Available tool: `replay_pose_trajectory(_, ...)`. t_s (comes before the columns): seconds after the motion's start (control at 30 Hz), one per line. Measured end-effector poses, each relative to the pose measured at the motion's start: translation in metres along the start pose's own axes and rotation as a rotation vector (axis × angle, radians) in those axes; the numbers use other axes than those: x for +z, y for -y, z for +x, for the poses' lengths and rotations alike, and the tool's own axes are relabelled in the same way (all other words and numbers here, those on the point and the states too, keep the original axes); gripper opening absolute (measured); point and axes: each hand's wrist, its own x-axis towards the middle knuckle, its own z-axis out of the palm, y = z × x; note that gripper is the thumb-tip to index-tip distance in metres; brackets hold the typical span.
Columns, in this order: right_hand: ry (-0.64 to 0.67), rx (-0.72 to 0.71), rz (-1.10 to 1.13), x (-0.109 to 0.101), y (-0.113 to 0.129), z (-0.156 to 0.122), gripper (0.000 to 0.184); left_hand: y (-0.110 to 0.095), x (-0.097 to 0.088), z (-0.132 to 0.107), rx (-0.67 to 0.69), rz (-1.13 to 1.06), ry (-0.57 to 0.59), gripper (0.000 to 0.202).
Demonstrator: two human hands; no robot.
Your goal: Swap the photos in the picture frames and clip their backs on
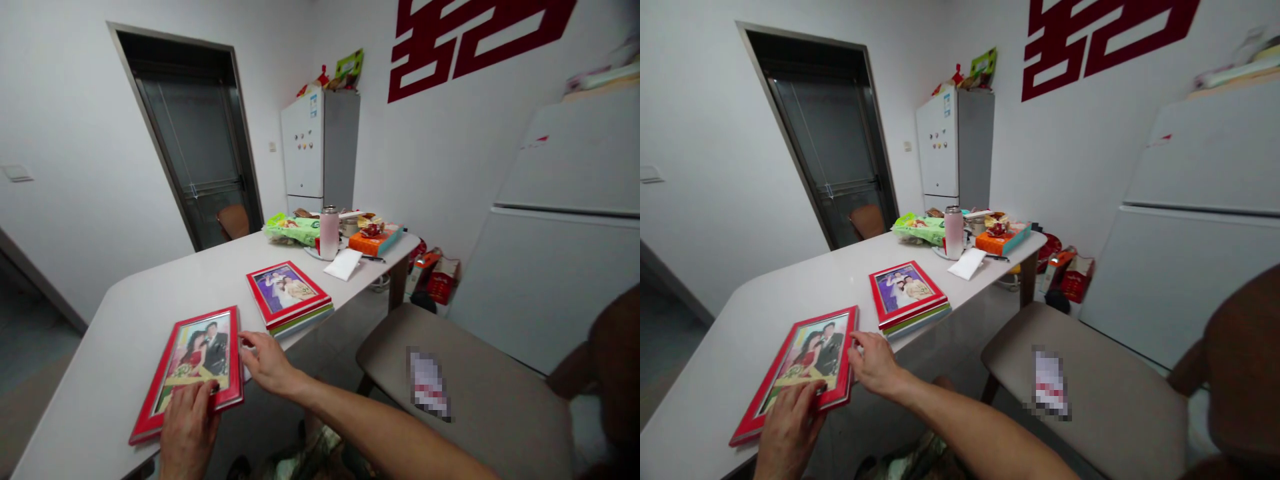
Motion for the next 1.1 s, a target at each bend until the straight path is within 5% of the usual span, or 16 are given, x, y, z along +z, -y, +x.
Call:
replay_pose_trajectory(0.1,-0.072,0.02,0.128,-0.007,0.007,0.006,0.032,-0.002,-0.019,0.002,-0.041,-0.123,-0.077,0.035)
replay_pose_trajectory(0.3,-0.08,-0.213,0.205,-0.005,0.042,0.023,0.039,-0.017,-0.06,0.022,-0.418,-0.521,-0.234,0.033)
replay_pose_trajectory(0.47,0.087,-0.274,0.272,0.02,0.059,0.025,0.06,-0.021,-0.075,0.019,-0.676,-0.865,-0.315,0.04)
replay_pose_trajectory(0.7,0.426,-0.217,0.098,0.04,0.058,0.008,0.065,-0.01,-0.07,0.009,-0.788,-1.308,-0.504,0.049)
replay_pose_trajectory(0.93,0.458,-0.347,-0.155,0.034,0.042,-0.01,0.059,0.009,-0.05,-0.032,-0.937,-1.275,-0.456,0.068)
replay_pose_trajectory(1.1,0.477,-0.425,-0.233,0.025,0.03,-0.015,0.052,0.016,-0.05,-0.052,-0.825,-0.82,-0.173,0.053)
